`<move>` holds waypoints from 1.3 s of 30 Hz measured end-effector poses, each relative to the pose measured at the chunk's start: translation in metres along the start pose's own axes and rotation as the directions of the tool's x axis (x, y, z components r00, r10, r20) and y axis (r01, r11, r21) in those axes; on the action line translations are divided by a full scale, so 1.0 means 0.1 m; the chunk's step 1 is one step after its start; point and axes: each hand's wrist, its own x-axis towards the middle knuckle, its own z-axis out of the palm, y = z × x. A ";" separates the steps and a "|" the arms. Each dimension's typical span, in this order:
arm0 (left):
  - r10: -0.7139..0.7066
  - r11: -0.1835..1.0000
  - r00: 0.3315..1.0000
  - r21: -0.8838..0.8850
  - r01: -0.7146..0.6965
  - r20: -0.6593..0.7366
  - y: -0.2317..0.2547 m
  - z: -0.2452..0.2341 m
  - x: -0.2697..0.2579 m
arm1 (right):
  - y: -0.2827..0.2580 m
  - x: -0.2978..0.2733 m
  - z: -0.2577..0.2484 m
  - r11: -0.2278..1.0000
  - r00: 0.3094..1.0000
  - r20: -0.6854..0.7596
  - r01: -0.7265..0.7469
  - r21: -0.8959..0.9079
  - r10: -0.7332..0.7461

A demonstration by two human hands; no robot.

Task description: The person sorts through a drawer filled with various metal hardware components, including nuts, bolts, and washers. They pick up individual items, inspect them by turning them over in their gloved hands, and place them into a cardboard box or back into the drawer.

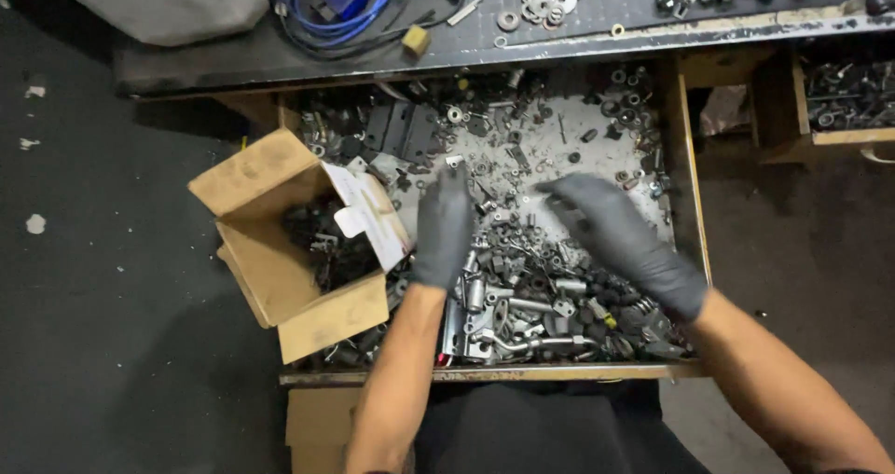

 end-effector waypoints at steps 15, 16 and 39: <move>-0.062 0.982 0.998 -0.179 0.065 0.026 -0.49 0.86 0.34 | 0.26 -0.30 -0.38 0.854 0.894 0.044 -0.440 0.277 0.447; -0.116 0.954 0.991 -0.271 0.128 0.060 -0.47 0.81 0.34 | 0.26 -0.31 -0.36 0.849 0.892 0.050 -0.444 0.288 0.449; 0.186 -0.705 0.900 -0.584 0.402 0.394 0.97 -2.20 -0.22 | -0.98 -0.17 -0.86 0.812 0.881 -0.414 0.061 0.580 0.230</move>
